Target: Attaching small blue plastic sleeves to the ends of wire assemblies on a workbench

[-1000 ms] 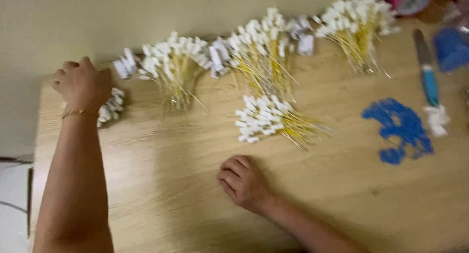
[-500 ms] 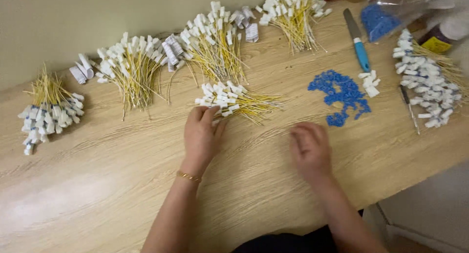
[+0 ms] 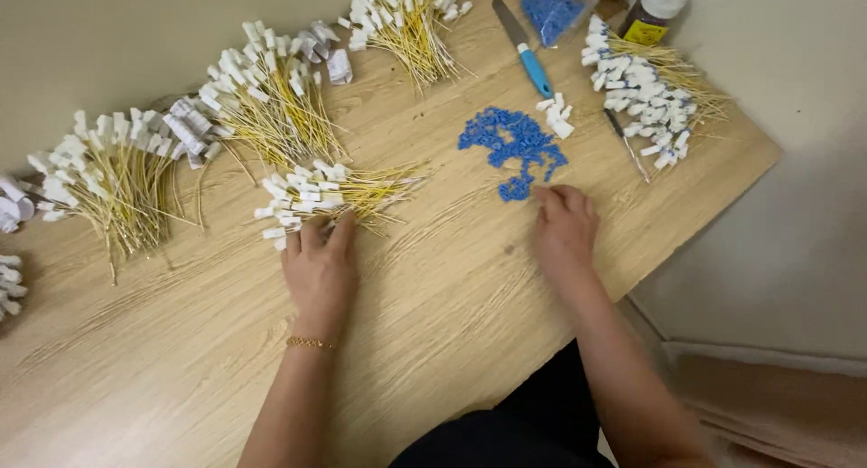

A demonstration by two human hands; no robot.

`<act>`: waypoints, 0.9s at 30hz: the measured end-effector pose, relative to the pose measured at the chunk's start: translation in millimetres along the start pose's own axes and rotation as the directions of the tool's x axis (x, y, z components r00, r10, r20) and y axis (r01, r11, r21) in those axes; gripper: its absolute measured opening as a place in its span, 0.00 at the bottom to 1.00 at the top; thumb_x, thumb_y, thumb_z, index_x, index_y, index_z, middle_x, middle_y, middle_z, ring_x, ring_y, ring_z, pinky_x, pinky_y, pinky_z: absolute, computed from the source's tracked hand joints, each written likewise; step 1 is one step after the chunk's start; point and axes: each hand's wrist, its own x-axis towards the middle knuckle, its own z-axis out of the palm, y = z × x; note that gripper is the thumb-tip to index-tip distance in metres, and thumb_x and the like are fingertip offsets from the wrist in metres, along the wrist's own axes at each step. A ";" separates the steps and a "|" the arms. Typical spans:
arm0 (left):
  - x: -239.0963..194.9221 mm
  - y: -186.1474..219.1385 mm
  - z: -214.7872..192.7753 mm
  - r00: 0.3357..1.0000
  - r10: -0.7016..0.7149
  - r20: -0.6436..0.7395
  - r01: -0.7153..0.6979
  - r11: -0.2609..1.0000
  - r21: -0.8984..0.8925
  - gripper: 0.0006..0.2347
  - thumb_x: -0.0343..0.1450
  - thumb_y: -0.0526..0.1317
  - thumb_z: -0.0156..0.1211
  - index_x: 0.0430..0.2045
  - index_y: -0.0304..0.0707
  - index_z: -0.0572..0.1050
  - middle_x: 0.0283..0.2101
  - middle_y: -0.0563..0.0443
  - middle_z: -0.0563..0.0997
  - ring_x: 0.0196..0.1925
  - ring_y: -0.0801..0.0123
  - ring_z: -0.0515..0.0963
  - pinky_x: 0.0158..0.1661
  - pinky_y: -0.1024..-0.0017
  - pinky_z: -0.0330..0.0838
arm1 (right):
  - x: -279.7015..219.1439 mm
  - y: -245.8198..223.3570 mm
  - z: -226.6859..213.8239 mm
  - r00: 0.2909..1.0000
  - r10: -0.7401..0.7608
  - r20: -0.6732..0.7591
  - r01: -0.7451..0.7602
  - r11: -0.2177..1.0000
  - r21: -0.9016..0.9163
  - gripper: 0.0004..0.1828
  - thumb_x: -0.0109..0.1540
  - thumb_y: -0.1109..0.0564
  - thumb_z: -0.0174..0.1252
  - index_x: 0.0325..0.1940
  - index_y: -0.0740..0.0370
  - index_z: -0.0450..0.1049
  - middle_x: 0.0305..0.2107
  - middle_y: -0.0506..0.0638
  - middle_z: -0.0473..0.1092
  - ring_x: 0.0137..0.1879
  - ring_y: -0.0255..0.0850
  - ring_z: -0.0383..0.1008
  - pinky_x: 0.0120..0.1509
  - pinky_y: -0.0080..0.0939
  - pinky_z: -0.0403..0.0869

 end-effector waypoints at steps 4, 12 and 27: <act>-13.5 0.5 -7.3 0.999 -0.033 0.016 0.034 0.998 -0.050 0.06 0.67 0.47 0.61 0.36 0.66 0.78 0.41 0.57 0.75 0.41 0.60 0.78 0.35 0.67 0.73 | 0.1 0.2 12.5 0.988 -0.146 -0.046 0.148 0.988 0.039 0.13 0.56 0.59 0.56 0.42 0.43 0.77 0.43 0.45 0.68 0.51 0.48 0.67 0.53 0.50 0.68; -21.0 -7.1 -35.1 0.989 -0.136 0.062 0.145 0.974 -0.176 0.14 0.59 0.47 0.70 0.37 0.56 0.77 0.47 0.55 0.73 0.44 0.59 0.75 0.41 0.63 0.71 | -0.7 -21.4 -11.0 0.993 -0.100 -0.058 0.108 0.982 0.155 0.07 0.58 0.62 0.58 0.36 0.50 0.75 0.37 0.49 0.69 0.45 0.51 0.71 0.49 0.48 0.71; -34.7 -8.8 -29.0 0.976 -0.193 0.104 0.213 0.947 -0.241 0.13 0.58 0.43 0.69 0.34 0.51 0.79 0.32 0.53 0.76 0.35 0.58 0.77 0.37 0.63 0.69 | 6.8 -23.2 -6.8 0.947 -0.154 0.283 0.166 0.986 -0.019 0.09 0.63 0.49 0.58 0.42 0.52 0.77 0.35 0.51 0.70 0.46 0.49 0.73 0.50 0.47 0.73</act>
